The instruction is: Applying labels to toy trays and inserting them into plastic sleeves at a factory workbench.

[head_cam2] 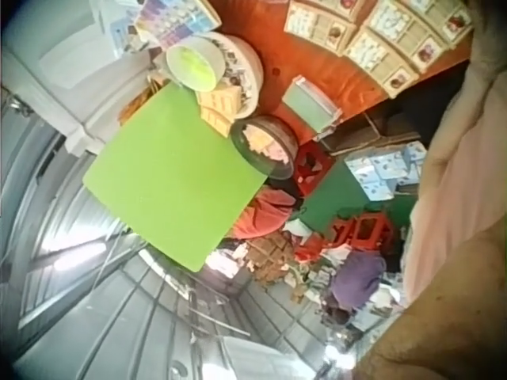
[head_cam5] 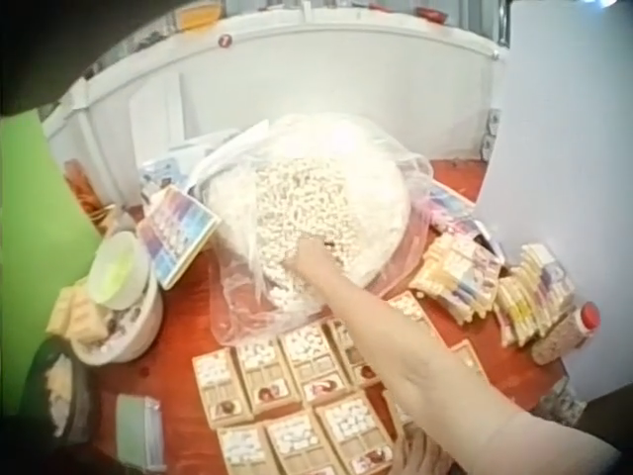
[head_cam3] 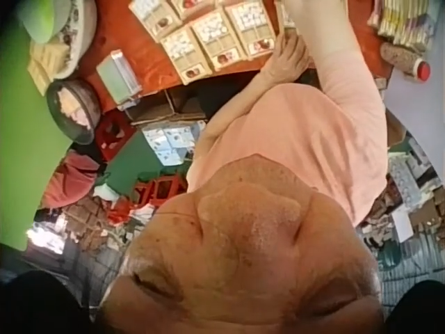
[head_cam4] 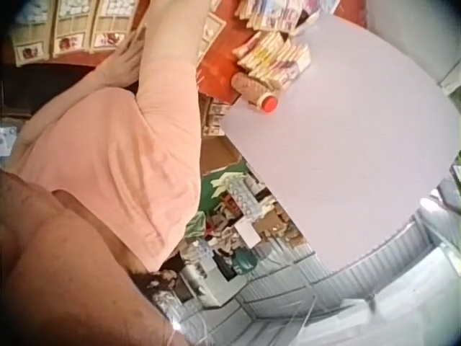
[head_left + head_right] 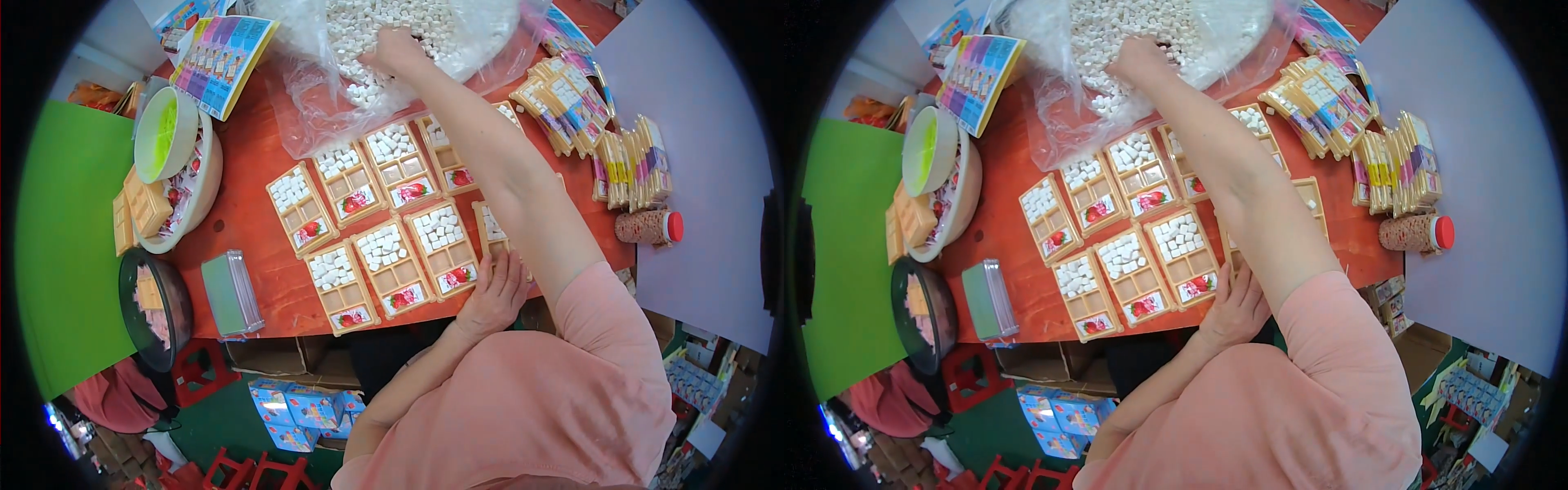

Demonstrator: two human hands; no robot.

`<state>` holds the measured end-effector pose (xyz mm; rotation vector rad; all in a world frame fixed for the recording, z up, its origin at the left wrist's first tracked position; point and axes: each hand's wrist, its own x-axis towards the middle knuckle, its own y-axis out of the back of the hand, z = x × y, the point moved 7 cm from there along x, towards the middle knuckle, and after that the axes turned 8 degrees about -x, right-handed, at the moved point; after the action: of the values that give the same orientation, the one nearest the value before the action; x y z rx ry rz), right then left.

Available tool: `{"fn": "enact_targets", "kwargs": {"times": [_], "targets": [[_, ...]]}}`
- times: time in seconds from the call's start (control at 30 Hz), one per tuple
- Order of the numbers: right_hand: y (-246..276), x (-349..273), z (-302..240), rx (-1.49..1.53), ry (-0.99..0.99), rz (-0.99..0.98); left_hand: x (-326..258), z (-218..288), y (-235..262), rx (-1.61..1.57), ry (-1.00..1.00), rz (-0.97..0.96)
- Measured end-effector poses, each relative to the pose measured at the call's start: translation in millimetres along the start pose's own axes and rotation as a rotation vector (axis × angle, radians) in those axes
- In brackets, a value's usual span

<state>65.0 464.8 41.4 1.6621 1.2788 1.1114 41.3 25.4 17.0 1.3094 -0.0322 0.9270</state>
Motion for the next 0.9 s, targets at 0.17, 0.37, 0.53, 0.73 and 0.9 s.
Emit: {"fn": "enact_targets", "kwargs": {"times": [0.17, 0.37, 0.53, 0.73, 0.9], "targets": [[-7, 19, 19, -0.029, 0.209, -0.106, 8, 4, 4, 0.031, -0.044, 0.038], [0, 30, 24, -0.264, 0.321, -0.199, 9, 3, 5, -0.017, -0.012, 0.034], [19, 12, 57, 0.246, 0.011, -0.249, 7, 6, 8, 0.000, -0.014, 0.027], [66, -40, 79, 0.777, -0.027, -0.204, 8, 5, 8, -0.050, -0.007, 0.030], [131, -142, 107, 0.937, 0.023, -0.268, 13, 2, 12, -0.065, 0.020, 0.053]]}}
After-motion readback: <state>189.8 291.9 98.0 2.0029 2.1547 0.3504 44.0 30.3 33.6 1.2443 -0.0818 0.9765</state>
